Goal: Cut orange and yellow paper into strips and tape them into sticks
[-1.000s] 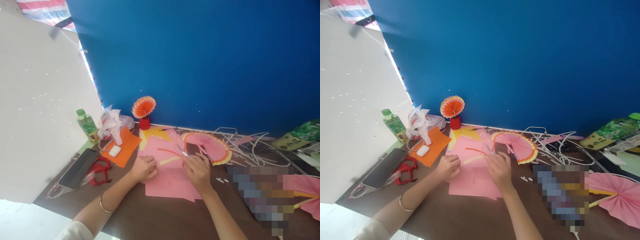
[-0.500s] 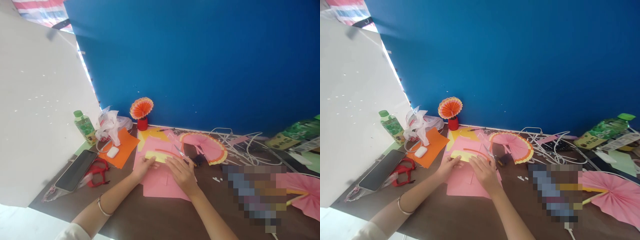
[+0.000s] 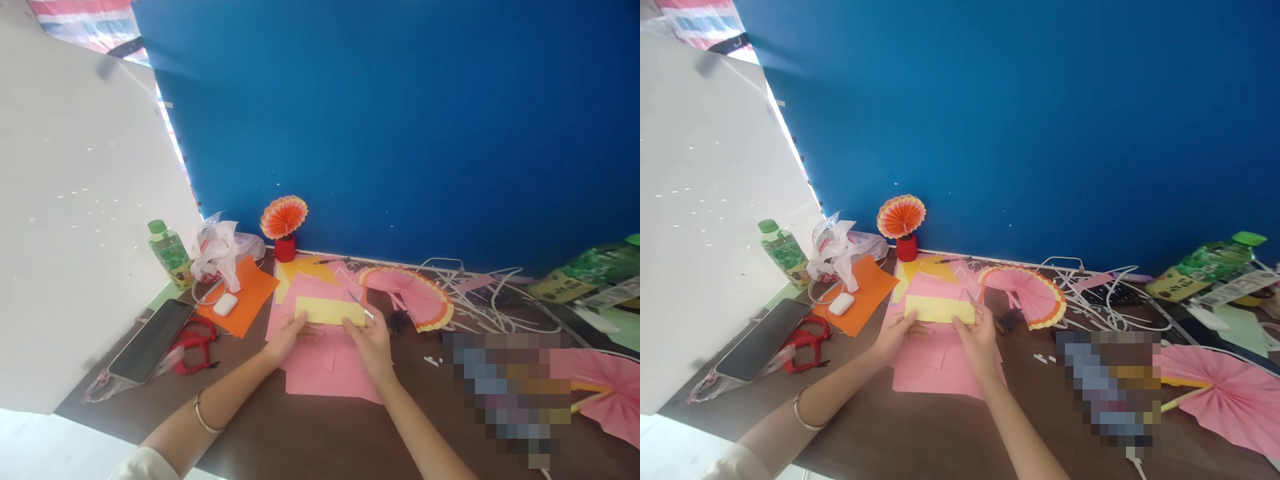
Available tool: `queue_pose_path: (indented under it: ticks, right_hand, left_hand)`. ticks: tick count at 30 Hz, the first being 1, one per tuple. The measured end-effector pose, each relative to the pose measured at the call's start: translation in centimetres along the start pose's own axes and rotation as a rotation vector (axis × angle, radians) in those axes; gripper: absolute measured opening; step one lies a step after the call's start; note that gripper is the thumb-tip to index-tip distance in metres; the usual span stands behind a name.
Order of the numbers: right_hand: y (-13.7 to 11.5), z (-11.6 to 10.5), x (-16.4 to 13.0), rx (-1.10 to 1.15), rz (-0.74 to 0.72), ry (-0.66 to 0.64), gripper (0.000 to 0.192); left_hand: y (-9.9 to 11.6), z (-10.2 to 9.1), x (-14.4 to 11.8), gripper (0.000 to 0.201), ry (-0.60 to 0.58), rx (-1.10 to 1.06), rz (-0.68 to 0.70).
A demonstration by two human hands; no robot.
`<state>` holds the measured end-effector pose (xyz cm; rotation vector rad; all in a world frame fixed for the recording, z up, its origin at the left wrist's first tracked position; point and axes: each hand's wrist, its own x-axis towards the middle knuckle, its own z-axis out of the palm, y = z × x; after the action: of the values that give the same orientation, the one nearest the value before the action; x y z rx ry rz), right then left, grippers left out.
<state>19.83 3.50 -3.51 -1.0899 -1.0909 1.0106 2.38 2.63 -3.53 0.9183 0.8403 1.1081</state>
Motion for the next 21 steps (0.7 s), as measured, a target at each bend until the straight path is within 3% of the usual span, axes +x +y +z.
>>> queue_pose_path:
  ticks: [4, 6, 10, 14, 18, 21]
  right_hand:
    - [-0.6, 0.3, -0.5, -0.036, -0.08, 0.008, 0.051]
    - [-0.4, 0.4, -0.7, -0.144, -0.19, 0.028, 0.055]
    - [-0.5, 0.1, -1.0, -0.663, -0.637, 0.088, 0.051]
    - [-1.5, -0.1, -1.4, -1.033, -1.05, -0.083, 0.02]
    - [-1.8, -0.2, -1.5, -1.067, -1.136, -0.243, 0.022]
    - [-1.6, -0.3, -1.4, -1.09, -1.133, -0.273, 0.024]
  left_hand:
    - [-0.1, 0.0, 0.2, 0.042, 0.049, -0.078, -0.04]
    - [-0.2, 0.0, 0.2, 0.04, 0.065, -0.074, -0.033]
    - [-0.1, 0.0, 0.1, 0.038, 0.033, -0.033, -0.004]
    - [0.1, 0.3, -0.2, 0.04, -0.064, -0.04, -0.008]
    - [-0.2, 0.3, -0.4, 0.049, -0.094, 0.096, 0.021]
    - [-0.5, -0.2, -0.8, 0.052, 0.089, 0.484, 0.294]
